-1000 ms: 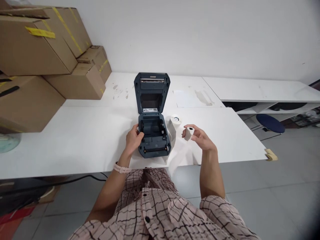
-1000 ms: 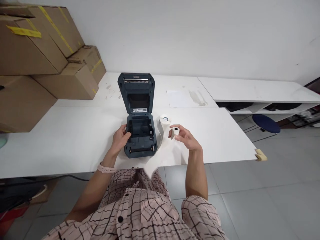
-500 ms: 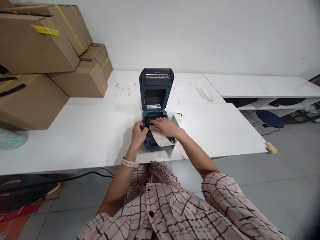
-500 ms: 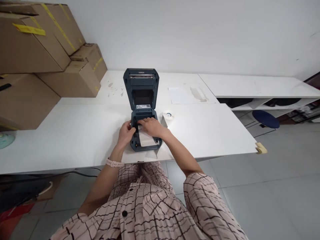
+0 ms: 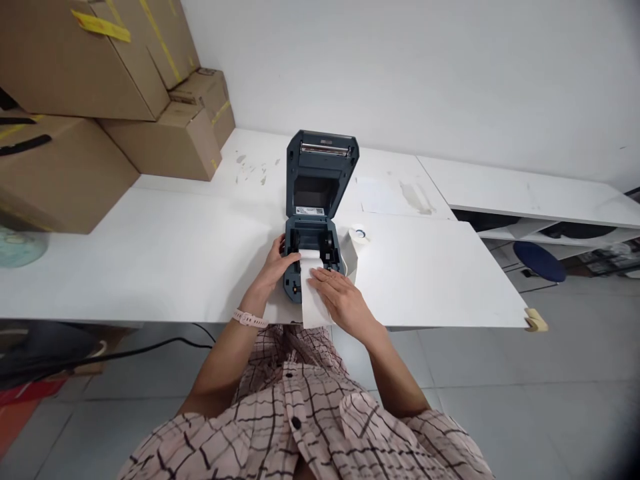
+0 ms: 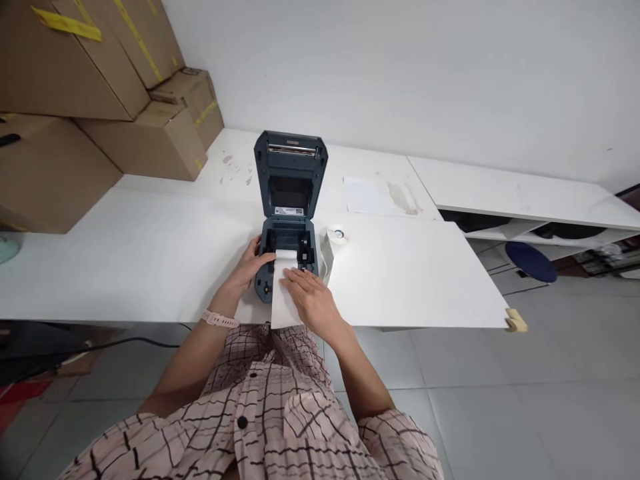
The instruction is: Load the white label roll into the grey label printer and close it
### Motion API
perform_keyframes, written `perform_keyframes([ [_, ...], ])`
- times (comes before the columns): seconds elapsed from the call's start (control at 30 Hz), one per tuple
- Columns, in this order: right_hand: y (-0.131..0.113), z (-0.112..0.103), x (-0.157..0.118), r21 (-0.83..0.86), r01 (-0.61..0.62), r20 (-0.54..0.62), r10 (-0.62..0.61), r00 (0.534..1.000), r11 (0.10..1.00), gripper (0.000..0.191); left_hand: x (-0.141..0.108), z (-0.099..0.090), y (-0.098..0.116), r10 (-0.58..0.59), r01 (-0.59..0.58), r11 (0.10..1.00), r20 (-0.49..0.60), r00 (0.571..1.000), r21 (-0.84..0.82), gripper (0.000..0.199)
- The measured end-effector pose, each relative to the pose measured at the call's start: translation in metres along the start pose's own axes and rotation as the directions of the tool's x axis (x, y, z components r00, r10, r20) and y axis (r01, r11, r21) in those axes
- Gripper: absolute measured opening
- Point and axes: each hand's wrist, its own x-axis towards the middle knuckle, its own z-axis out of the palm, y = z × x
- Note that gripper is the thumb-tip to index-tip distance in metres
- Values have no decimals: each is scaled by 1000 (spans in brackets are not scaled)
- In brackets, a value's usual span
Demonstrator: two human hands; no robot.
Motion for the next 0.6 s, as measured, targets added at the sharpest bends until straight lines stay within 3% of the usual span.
perform_keyframes([
  [0.17,-2,-14,-7,114,-22,82,12,997,993,42,-12,3,1,6,-5,999,-23,1000,33,78],
  [0.23,5,-30,-6,237,24,155,-62,986,971,45,-26,5,-4,21,-19,997,-25,999,71,83],
  [0.3,20,-51,5,400,41,137,-105,985,916,42,-45,6,-13,40,-37,993,-25,999,113,93],
  [0.37,45,-70,32,499,9,-45,16,999,866,42,-63,8,-24,44,-39,989,-37,998,143,102],
  [0.43,76,-84,74,487,-36,-333,224,916,873,59,-79,10,-31,45,-36,985,-48,998,168,108],
  [0.5,107,-89,123,508,-65,-395,299,869,859,74,-90,12,-34,40,-28,981,-58,998,190,113],
  [0.6,134,-88,183,543,-40,-339,263,903,839,83,-102,13,-32,11,-2,980,-48,999,197,117],
])
